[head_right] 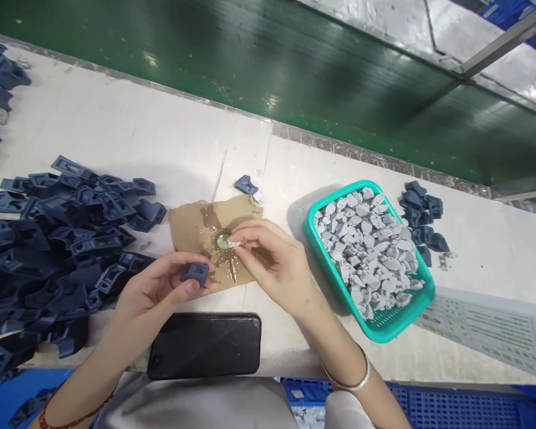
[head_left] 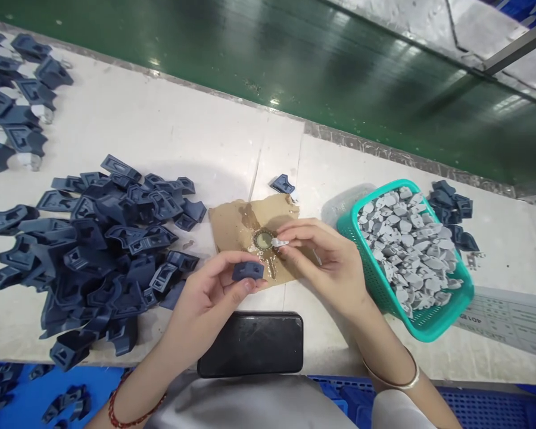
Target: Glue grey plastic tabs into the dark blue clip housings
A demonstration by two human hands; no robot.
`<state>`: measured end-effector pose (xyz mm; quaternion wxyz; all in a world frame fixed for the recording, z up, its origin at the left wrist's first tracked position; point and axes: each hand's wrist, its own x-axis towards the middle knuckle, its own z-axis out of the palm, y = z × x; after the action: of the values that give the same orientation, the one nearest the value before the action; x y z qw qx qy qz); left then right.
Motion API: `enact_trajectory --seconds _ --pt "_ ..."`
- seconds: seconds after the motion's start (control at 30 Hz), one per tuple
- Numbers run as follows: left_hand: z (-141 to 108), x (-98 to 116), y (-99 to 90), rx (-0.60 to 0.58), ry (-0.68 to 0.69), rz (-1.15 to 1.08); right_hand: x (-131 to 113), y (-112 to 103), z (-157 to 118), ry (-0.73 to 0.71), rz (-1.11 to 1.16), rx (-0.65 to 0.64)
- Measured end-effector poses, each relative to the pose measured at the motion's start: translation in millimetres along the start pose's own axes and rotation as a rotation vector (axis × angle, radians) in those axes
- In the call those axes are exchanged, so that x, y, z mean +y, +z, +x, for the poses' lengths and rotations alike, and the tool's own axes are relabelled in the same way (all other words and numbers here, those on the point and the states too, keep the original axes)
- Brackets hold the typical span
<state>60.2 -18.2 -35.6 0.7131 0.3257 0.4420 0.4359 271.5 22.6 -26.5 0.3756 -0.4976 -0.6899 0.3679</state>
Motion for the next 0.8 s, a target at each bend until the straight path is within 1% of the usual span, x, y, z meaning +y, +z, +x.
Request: enact_trajectory --seconds 0.07,0.17,0.3,0.5,0.6,0.7,0.8 --pt "0 1 0.3 0.012 -0.001 -0.003 1 -1 1 -0.07 -0.087 -0.01" --pt "1 2 1.2 0.037 -0.009 0.02 2 0 2 -0.123 -0.164 -0.037" --pt "1 3 2.5 0.07 -0.029 0.117 3 4 1 -0.154 -0.233 -0.045" --pt "1 -1 2.3 0.111 0.022 0.237 5 6 0 -0.17 -0.27 -0.069" --pt "1 -3 2.3 0.128 0.048 0.277 3 6 -1 -0.113 -0.183 0.0" --pt "1 -2 3.1 0.137 0.057 0.311 -1 7 -1 0.044 0.066 0.097" --pt "1 0 3.9 0.131 0.051 0.339 -6 7 -2 0.168 0.27 0.11"
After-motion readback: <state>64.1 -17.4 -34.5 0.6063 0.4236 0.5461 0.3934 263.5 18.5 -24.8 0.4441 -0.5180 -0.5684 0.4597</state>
